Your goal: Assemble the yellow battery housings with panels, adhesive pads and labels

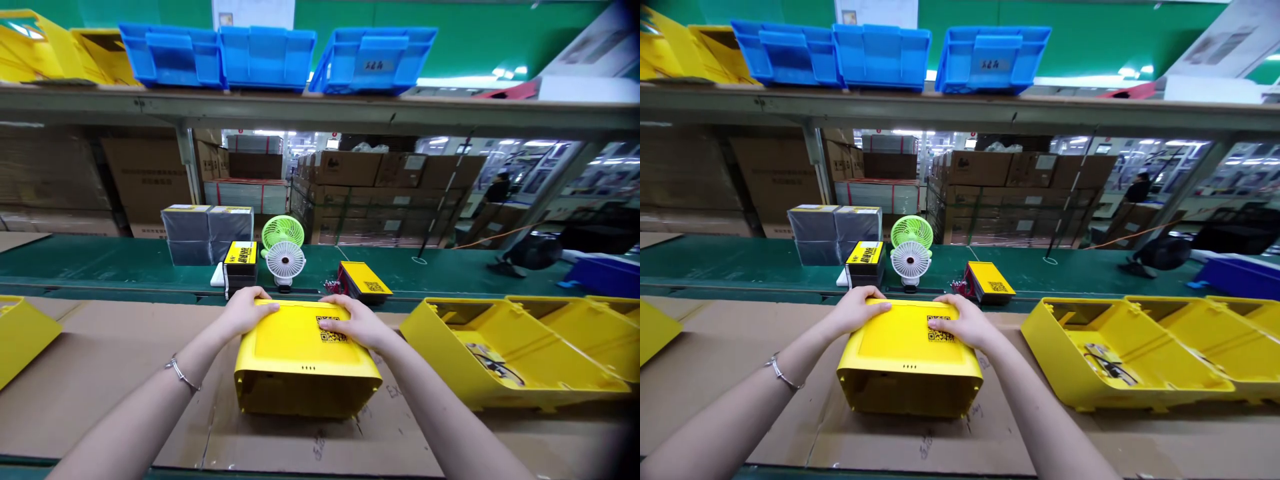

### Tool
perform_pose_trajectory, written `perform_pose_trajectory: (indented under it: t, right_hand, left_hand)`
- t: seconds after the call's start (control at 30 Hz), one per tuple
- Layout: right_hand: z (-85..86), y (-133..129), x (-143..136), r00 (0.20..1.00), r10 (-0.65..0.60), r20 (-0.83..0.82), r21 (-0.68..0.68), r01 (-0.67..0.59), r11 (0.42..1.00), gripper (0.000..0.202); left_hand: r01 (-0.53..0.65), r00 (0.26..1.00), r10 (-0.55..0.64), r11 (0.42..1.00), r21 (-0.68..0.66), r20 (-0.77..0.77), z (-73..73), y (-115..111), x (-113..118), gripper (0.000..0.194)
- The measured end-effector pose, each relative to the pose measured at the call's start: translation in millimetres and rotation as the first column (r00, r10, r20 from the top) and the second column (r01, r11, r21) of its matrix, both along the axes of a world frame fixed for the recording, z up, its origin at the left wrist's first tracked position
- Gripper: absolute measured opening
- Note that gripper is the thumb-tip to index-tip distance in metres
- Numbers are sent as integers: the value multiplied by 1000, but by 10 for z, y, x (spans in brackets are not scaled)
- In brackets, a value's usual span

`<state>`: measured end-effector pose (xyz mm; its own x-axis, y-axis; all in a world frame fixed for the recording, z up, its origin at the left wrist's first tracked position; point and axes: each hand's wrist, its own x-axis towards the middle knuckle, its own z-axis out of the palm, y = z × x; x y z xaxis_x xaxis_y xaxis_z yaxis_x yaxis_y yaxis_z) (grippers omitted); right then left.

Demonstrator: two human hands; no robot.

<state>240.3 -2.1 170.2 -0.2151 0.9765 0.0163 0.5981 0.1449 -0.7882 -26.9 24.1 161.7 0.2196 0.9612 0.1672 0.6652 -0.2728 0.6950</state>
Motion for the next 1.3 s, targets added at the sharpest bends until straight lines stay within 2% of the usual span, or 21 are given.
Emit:
perform_pose_trajectory:
  t: [0.13,0.23,0.3,0.37,0.43,0.5,0.57,0.63,0.73,0.83,0.9,0.93,0.97,1.03,1.1,1.13,1.2,1.3]
  right_hand:
    - [-83,75,-35,995,-56,-78,8,57,998,32]
    - [-156,144,-22,992,-91,-85,19,93,995,31]
    - [-185,173,-8,991,-95,-92,27,98,995,31]
    - [-194,180,2,990,-97,-102,28,100,995,32]
    - [-190,170,3,989,-94,-111,25,97,995,33]
    - [-178,151,-3,990,-75,-117,26,78,997,36]
    - [-163,132,-9,992,-57,-115,20,60,998,40]
    - [-150,118,-12,992,-57,-115,-6,57,998,41]
    - [-137,106,-9,988,-56,-141,-57,48,997,43]
    - [-130,101,-9,986,-38,-160,-69,27,997,40]
    - [-130,102,-15,988,-41,-151,-50,34,998,36]
    - [-132,104,-19,988,-49,-145,-36,45,998,35]
    - [-135,106,-23,989,-59,-137,-21,57,998,34]
    - [-139,105,-29,989,-93,-119,14,95,995,33]
    - [-131,85,-32,984,-149,-94,71,156,985,32]
    - [-118,62,-35,980,-180,-85,104,188,977,32]
    - [-67,-15,-51,968,-239,-72,201,249,947,33]
    - [79,-224,-136,966,-247,-76,397,256,881,30]
  left_hand:
    - [-19,997,28,990,137,-65,86,368,-70,43]
    - [-117,982,153,952,282,-107,94,690,-185,53]
    - [-175,963,232,923,343,-134,27,837,-290,63]
    - [-203,947,279,904,377,-159,-84,896,-400,69]
    - [-201,939,294,890,410,-177,-193,876,-499,66]
    - [-184,940,291,872,453,-178,-257,811,-582,50]
    - [-174,945,288,848,500,-159,-255,733,-648,27]
    - [-185,949,292,818,544,-117,-189,658,-700,18]
    - [-251,949,316,748,614,4,-7,546,-738,21]
    - [-386,914,366,640,664,177,236,412,-697,19]
    - [-509,860,330,577,638,388,403,295,-618,19]
    - [-557,819,261,578,596,512,480,226,-568,22]
    - [-580,758,165,613,537,631,547,150,-517,25]
    - [-525,612,-2,747,407,791,642,-19,-422,29]
    - [-391,536,-37,875,287,844,681,-203,-355,30]
    - [-319,532,-22,920,225,846,681,-299,-329,30]
    - [-167,579,-3,978,123,815,657,-501,-276,32]
    - [104,684,-66,995,-8,727,588,-825,-147,36]
